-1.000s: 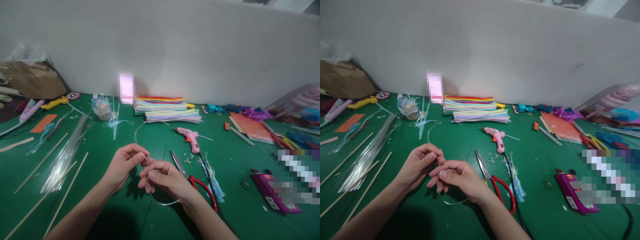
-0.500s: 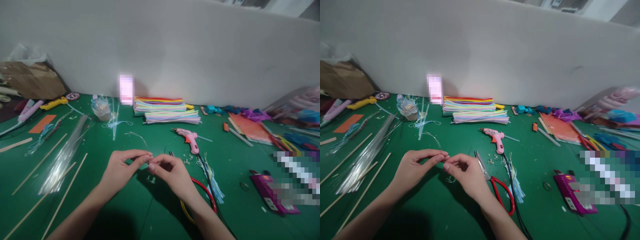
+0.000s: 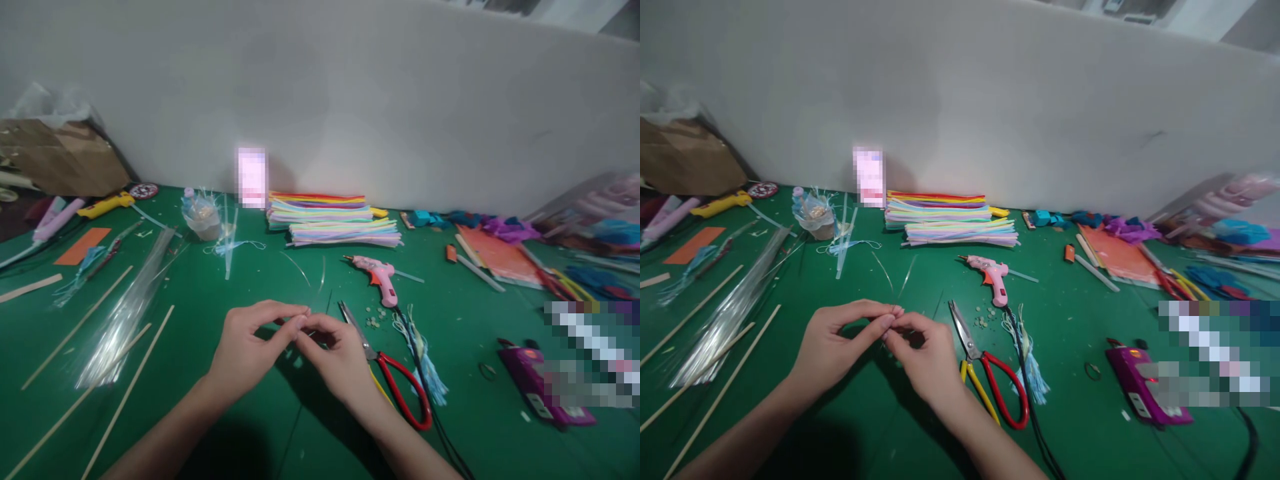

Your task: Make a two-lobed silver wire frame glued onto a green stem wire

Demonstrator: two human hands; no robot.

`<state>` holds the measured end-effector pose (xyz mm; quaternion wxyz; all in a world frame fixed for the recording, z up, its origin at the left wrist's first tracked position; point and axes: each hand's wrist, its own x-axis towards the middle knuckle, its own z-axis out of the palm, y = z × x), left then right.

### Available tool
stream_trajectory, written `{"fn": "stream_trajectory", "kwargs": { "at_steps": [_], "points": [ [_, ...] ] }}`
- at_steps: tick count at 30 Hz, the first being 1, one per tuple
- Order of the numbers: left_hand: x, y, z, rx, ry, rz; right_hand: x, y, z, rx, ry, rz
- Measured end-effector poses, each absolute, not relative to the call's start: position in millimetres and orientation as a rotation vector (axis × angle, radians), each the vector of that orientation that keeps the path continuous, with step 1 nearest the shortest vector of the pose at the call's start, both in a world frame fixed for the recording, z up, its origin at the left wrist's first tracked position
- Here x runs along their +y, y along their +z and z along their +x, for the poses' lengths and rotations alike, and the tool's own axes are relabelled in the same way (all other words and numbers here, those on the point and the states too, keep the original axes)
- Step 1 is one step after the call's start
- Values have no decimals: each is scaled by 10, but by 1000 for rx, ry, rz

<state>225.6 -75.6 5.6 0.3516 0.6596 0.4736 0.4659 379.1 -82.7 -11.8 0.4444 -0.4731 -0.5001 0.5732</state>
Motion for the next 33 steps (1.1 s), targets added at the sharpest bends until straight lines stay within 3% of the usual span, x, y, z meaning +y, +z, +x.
{"fn": "stream_trajectory", "kwargs": {
  "at_steps": [13, 25, 33],
  "points": [
    [-709, 85, 2229, 1300, 1237, 1615, -803, -71, 3859, -1211, 1502, -1123],
    [-744, 53, 2249, 1232, 1233, 1844, -776, -38, 3963, -1265, 1125, -1044],
    [-742, 87, 2288, 1254, 1175, 1649, -814, 8, 3978, -1255, 1261, -1054]
  ]
}}
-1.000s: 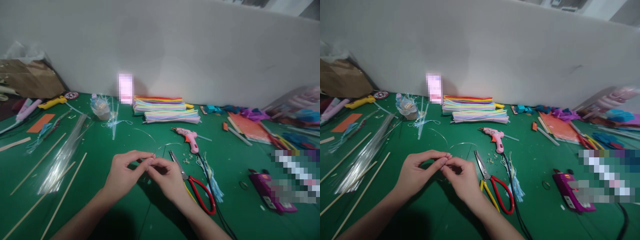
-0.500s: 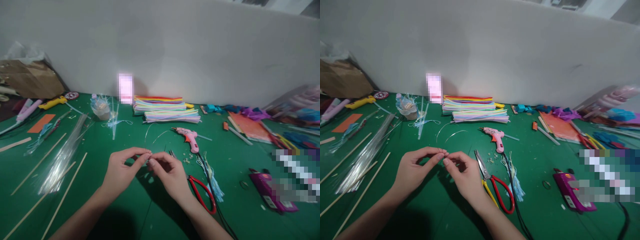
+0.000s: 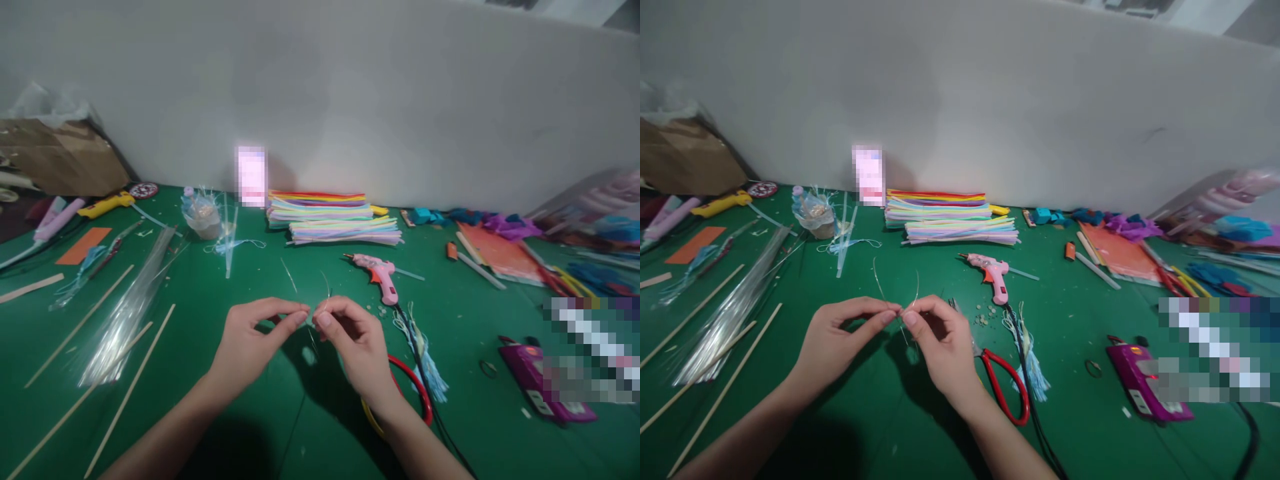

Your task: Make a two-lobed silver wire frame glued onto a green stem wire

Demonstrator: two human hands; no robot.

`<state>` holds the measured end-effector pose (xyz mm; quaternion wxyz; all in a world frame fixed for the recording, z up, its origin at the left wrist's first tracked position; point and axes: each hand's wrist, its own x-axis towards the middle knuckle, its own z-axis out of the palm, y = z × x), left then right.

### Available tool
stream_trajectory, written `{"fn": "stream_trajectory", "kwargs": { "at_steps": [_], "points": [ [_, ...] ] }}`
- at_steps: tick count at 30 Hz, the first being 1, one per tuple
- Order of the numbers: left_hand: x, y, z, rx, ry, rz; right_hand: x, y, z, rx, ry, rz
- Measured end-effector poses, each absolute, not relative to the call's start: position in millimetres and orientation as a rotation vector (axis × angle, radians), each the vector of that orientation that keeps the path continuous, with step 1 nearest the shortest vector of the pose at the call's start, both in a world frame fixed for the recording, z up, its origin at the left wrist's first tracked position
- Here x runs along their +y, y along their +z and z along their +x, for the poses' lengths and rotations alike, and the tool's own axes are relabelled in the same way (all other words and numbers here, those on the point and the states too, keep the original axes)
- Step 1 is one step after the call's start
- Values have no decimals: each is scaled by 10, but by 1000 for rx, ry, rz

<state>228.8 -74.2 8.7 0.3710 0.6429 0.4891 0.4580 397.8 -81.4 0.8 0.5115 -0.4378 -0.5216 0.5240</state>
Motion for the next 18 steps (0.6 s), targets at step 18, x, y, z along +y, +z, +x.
{"fn": "stream_trajectory", "kwargs": {
  "at_steps": [18],
  "points": [
    [-298, -192, 1900, 1430, 632, 1062, -395, -283, 4279, -1204, 1294, -1482]
  ]
}}
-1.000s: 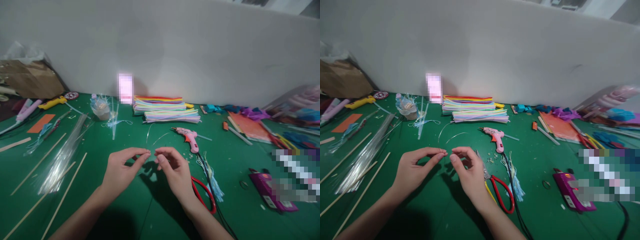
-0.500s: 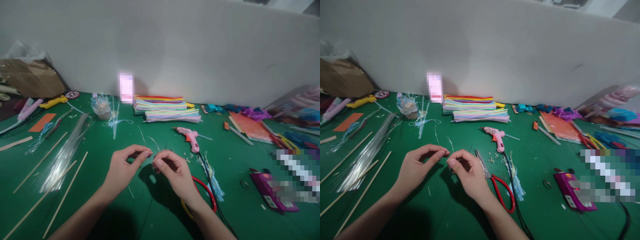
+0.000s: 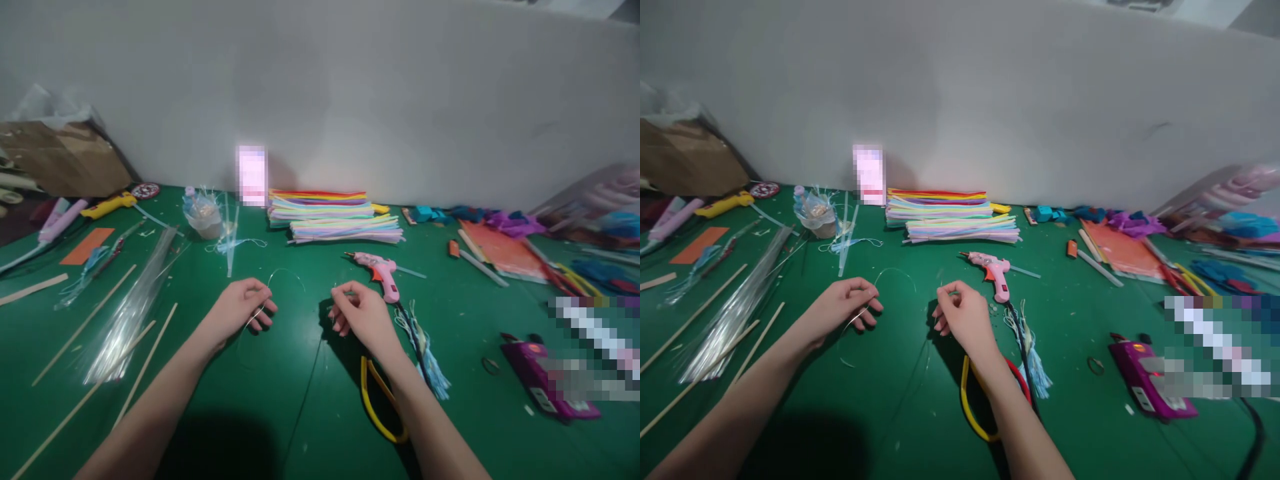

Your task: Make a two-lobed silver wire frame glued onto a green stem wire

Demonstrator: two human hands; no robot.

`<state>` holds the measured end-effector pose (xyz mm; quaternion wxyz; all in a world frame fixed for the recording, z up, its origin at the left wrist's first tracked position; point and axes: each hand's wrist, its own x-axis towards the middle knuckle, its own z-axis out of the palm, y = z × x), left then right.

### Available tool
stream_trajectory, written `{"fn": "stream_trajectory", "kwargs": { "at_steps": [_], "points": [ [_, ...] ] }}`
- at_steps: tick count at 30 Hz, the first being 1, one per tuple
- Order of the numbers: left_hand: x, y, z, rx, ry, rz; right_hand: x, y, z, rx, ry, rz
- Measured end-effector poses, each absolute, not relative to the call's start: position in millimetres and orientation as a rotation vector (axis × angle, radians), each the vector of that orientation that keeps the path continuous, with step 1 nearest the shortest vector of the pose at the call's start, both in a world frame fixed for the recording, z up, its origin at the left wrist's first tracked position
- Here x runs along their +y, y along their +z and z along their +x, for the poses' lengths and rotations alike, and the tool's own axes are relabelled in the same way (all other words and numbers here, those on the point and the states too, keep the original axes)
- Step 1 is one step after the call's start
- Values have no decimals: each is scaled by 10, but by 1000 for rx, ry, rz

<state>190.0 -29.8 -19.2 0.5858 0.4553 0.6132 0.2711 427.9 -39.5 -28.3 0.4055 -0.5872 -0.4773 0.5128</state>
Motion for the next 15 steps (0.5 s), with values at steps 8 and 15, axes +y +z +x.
{"fn": "stream_trajectory", "kwargs": {
  "at_steps": [8, 15],
  "points": [
    [-389, -194, 1955, 1645, 526, 1172, -407, -360, 4208, -1328, 1271, -1704],
    [-493, -125, 1818, 1756, 397, 1473, -371, -403, 4253, -1416, 1226, -1792]
  ]
}}
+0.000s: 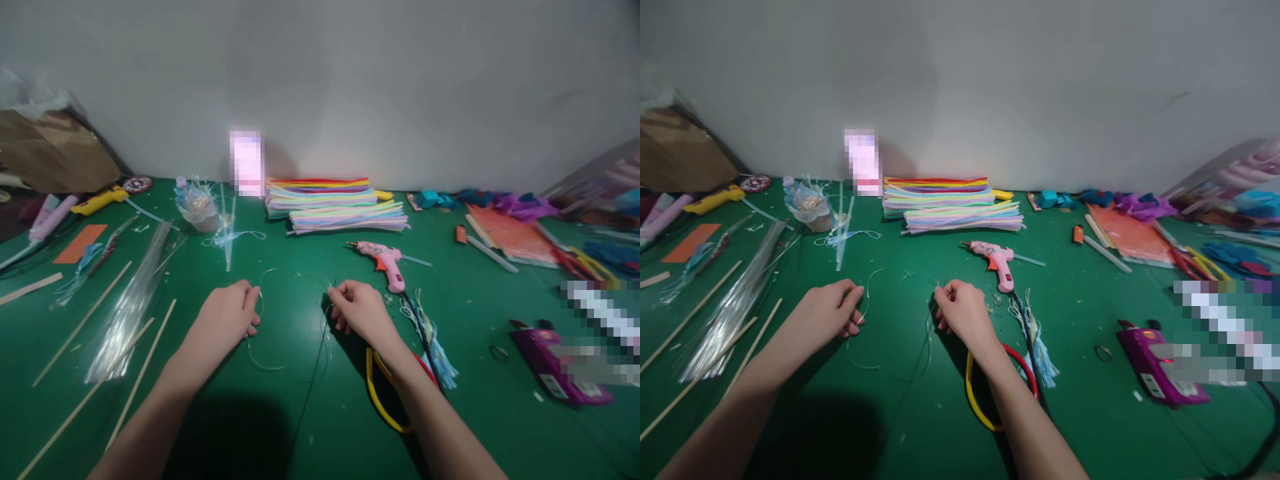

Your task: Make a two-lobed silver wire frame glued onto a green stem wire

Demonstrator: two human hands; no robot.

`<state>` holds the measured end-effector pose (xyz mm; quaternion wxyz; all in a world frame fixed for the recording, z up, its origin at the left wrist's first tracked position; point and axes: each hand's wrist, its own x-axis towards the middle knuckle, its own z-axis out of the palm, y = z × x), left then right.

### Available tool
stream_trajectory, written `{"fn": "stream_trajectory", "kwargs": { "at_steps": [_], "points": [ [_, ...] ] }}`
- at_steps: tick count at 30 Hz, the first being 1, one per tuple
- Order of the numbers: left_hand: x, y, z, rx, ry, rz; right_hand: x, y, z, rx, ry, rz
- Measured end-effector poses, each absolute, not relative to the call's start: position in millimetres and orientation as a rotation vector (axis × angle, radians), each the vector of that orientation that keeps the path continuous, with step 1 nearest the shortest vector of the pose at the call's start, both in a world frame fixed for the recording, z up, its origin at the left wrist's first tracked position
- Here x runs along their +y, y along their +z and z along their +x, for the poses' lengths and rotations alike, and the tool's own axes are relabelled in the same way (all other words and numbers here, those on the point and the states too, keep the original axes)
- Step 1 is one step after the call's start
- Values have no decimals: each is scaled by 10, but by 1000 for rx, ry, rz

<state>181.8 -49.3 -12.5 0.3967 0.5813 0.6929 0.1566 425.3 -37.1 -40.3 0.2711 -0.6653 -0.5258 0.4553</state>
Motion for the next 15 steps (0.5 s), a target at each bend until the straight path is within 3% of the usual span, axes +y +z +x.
{"fn": "stream_trajectory", "kwargs": {
  "at_steps": [7, 15],
  "points": [
    [-618, 15, 1494, 1666, 250, 1993, -380, -311, 4335, -1517, 1121, -1864],
    [-557, -334, 1590, 1258, 90, 2332, -346, -320, 4484, -1563, 1096, -1952]
  ]
}}
